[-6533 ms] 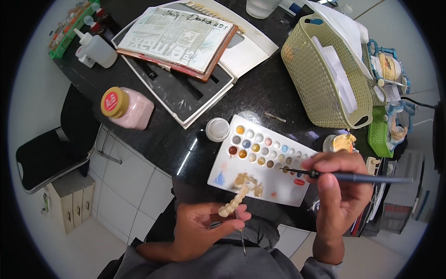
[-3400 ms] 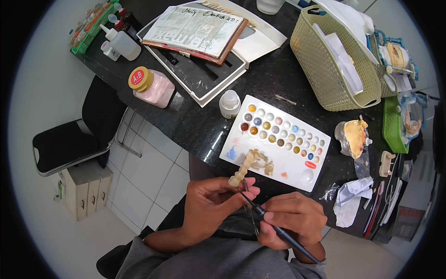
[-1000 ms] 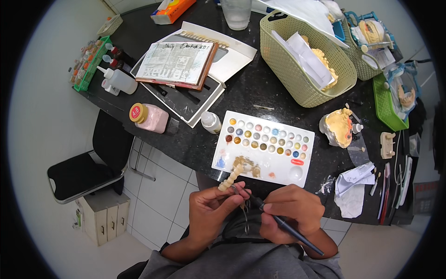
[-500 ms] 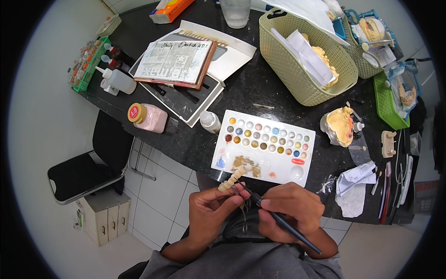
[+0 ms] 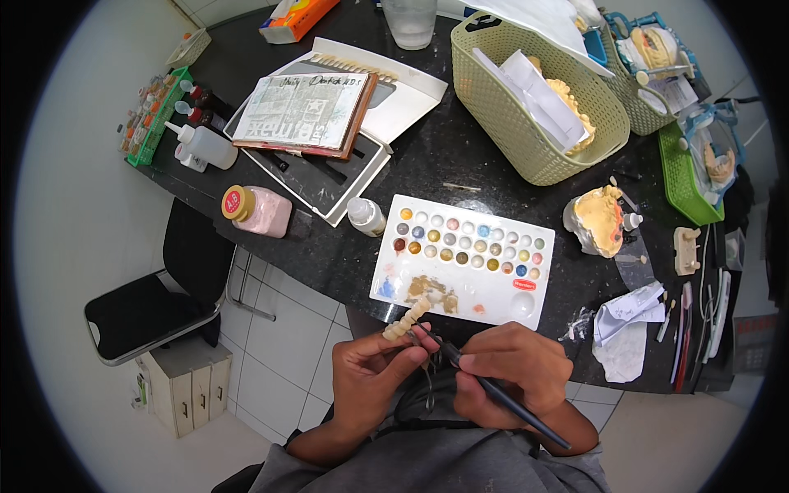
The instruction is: The person uses a brush to apply stains from a palette onto a dental bridge held by a clamp. The person dips the brush into various color wells on the palette, applies the liquid to the prosthetic teeth, and occasionally wipes the brush on a white cloth.
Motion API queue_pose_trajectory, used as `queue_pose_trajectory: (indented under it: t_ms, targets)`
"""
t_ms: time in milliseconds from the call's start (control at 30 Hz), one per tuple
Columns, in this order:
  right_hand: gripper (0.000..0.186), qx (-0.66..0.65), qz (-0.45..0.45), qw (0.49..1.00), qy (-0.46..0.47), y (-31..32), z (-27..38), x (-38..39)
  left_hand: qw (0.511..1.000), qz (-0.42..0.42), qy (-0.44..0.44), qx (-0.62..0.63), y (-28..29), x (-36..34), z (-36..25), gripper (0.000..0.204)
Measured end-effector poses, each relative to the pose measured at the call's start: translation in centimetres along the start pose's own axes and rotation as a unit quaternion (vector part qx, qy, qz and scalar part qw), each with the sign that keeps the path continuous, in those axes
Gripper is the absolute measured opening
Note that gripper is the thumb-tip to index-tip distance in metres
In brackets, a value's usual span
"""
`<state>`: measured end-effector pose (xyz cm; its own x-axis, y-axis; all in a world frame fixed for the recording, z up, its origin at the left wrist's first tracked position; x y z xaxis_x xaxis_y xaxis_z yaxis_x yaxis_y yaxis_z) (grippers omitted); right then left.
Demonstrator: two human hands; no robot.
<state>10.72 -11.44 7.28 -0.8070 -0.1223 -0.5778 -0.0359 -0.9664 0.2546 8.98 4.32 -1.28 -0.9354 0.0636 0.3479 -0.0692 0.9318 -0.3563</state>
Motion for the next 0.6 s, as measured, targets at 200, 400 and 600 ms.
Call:
queue_pose_trajectory:
  t_ms: [200, 400, 600]
  targets:
    - [0.024, 0.006, -0.027, 1.000, -0.008, 0.33, -0.18, 0.23, 1.000, 0.007, -0.010, 0.012, -0.05, 0.05, 0.02, 0.018]
    - [0.023, 0.009, -0.024, 1.000, -0.005, 0.39, -0.17, 0.29, 1.000, 0.014, -0.020, 0.012, -0.03, 0.01, 0.01, 0.018]
    - [0.022, 0.000, -0.028, 1.000, -0.010, 0.46, -0.14, 0.16, 1.000, 0.015, -0.021, 0.010, 0.06, 0.01, 0.20, 0.019]
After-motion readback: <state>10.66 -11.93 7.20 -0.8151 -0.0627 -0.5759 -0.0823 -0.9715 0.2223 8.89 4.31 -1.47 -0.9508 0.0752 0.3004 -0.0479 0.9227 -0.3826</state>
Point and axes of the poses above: each hand's wrist, its own x-axis away from the middle knuckle, its own y-axis out of the back of the hand, z = x × y, the point moved 7 cm from there along -x, towards the middle knuckle, and after that the axes turned 2 degrees about y, right-handed, at the moved point
